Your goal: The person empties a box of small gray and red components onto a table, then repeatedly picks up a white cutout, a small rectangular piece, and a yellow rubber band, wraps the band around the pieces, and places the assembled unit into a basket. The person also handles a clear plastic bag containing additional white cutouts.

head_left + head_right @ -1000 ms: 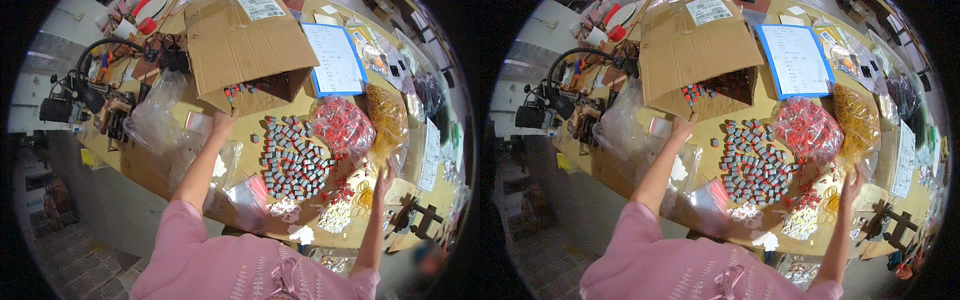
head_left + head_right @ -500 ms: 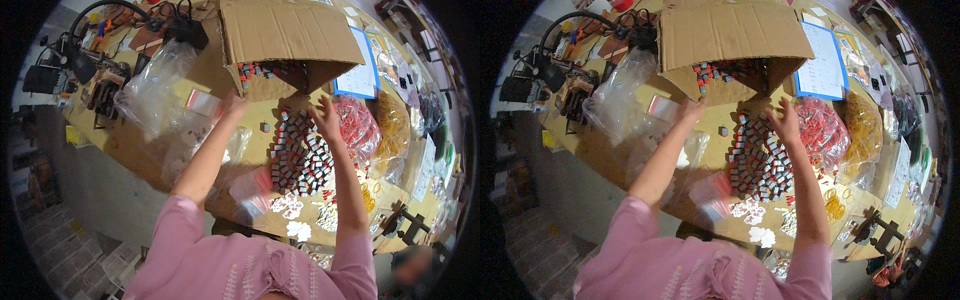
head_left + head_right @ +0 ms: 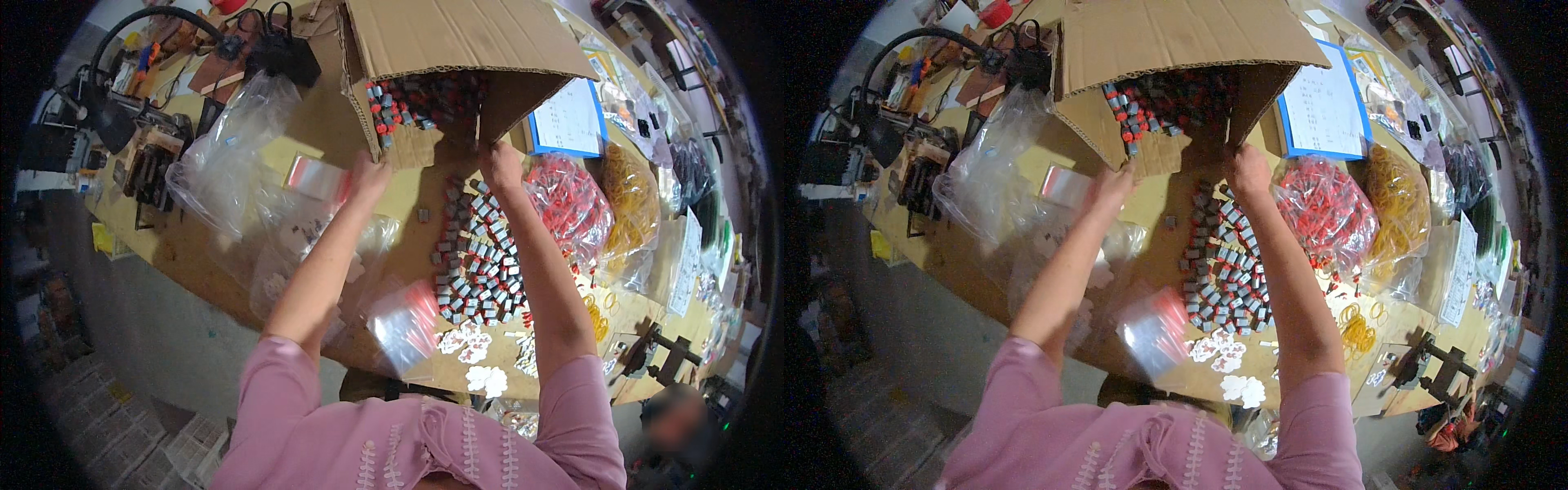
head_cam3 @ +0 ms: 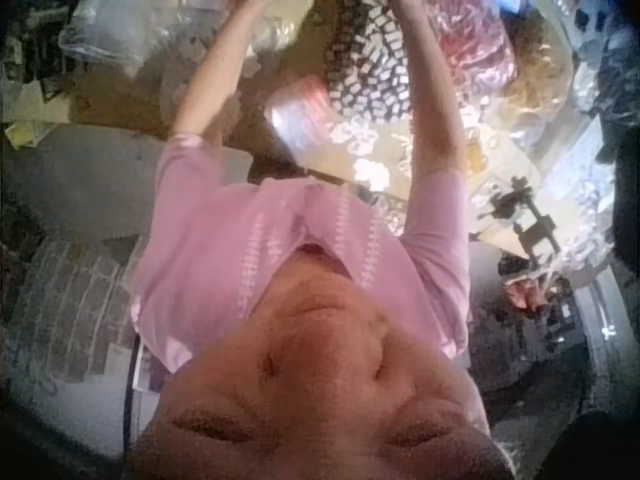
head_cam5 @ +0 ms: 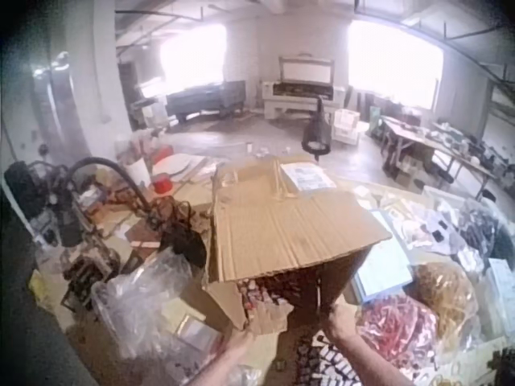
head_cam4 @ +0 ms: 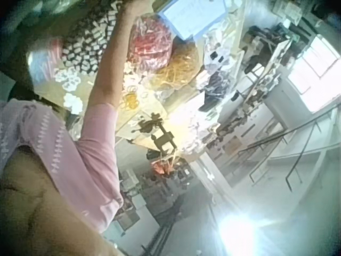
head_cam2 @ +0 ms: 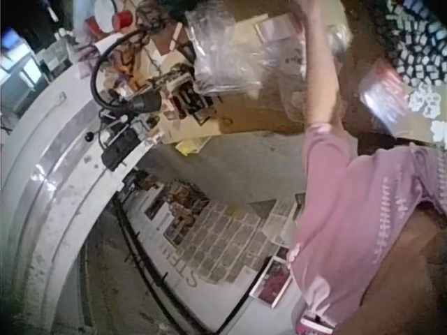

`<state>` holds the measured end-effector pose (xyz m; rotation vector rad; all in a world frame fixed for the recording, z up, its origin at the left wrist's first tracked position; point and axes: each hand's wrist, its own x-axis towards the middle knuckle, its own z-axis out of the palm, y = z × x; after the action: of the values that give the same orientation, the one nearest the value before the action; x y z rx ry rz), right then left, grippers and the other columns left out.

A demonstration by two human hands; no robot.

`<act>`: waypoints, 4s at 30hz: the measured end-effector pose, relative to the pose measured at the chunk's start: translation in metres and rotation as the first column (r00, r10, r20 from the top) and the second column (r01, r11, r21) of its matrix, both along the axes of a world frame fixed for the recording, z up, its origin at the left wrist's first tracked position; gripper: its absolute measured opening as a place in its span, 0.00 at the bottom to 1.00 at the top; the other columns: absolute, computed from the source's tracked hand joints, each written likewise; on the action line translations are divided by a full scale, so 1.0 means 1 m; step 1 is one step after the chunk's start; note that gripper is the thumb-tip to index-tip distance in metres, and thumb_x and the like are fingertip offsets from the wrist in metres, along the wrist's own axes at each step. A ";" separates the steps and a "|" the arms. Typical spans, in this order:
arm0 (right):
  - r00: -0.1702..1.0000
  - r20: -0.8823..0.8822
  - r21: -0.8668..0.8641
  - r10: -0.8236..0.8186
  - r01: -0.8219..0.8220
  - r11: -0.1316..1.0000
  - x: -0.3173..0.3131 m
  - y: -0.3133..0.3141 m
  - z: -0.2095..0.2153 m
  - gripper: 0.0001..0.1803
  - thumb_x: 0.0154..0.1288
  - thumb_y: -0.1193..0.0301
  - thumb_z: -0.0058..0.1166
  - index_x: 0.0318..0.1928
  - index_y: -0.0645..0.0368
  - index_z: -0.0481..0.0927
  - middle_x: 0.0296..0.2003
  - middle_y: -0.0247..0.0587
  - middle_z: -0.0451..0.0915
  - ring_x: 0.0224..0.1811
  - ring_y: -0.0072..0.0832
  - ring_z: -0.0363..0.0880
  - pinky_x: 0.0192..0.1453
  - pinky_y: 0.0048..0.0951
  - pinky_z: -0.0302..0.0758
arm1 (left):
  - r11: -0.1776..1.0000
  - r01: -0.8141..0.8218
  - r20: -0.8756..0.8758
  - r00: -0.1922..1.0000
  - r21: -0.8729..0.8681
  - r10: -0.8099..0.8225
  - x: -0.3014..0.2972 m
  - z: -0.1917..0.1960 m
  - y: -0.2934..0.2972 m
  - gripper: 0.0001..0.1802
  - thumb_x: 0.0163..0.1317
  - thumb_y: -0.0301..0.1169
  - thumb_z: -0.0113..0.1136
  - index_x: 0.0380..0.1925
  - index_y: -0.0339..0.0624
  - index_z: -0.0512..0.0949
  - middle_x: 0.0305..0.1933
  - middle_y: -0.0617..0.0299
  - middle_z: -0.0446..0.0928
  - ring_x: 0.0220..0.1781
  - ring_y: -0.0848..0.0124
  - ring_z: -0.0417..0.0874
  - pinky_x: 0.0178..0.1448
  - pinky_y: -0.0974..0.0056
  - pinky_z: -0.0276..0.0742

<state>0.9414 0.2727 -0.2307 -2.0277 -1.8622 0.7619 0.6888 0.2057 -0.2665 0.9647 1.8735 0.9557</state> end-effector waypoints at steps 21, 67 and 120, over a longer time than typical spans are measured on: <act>0.957 0.211 0.254 0.199 -0.250 0.934 0.004 -0.001 0.163 0.20 0.69 0.57 0.55 0.30 0.61 0.83 0.25 0.61 0.80 0.31 0.60 0.81 0.37 0.53 0.78 | 0.984 0.175 0.730 0.671 0.015 -0.131 -0.047 0.163 -0.035 0.10 0.75 0.29 0.50 0.35 0.33 0.74 0.32 0.55 0.77 0.32 0.68 0.81 0.47 0.55 0.90; 0.765 -0.487 0.154 0.421 -0.399 0.904 0.053 -0.455 0.060 0.13 0.57 0.72 0.65 0.43 0.59 0.82 0.24 0.41 0.77 0.26 0.41 0.80 0.35 0.41 0.79 | 0.664 0.736 -0.683 0.419 -0.131 -0.599 -0.059 0.038 -0.153 0.16 0.56 0.25 0.67 0.46 0.42 0.81 0.58 0.53 0.78 0.63 0.51 0.75 0.72 0.50 0.68; 0.878 -0.222 -0.310 0.424 -0.476 0.823 0.331 -0.629 -0.176 0.24 0.57 0.60 0.58 0.53 0.56 0.83 0.59 0.49 0.79 0.68 0.48 0.73 0.75 0.50 0.66 | 0.335 0.940 -0.924 0.183 0.064 -0.336 0.104 0.004 -0.365 0.23 0.67 0.25 0.58 0.63 0.42 0.78 0.69 0.52 0.75 0.72 0.48 0.72 0.76 0.45 0.63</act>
<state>1.2724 -0.3564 -0.4070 -1.6520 -2.2808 1.4264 0.7932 -0.1592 -0.2622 2.8703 1.1998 0.5047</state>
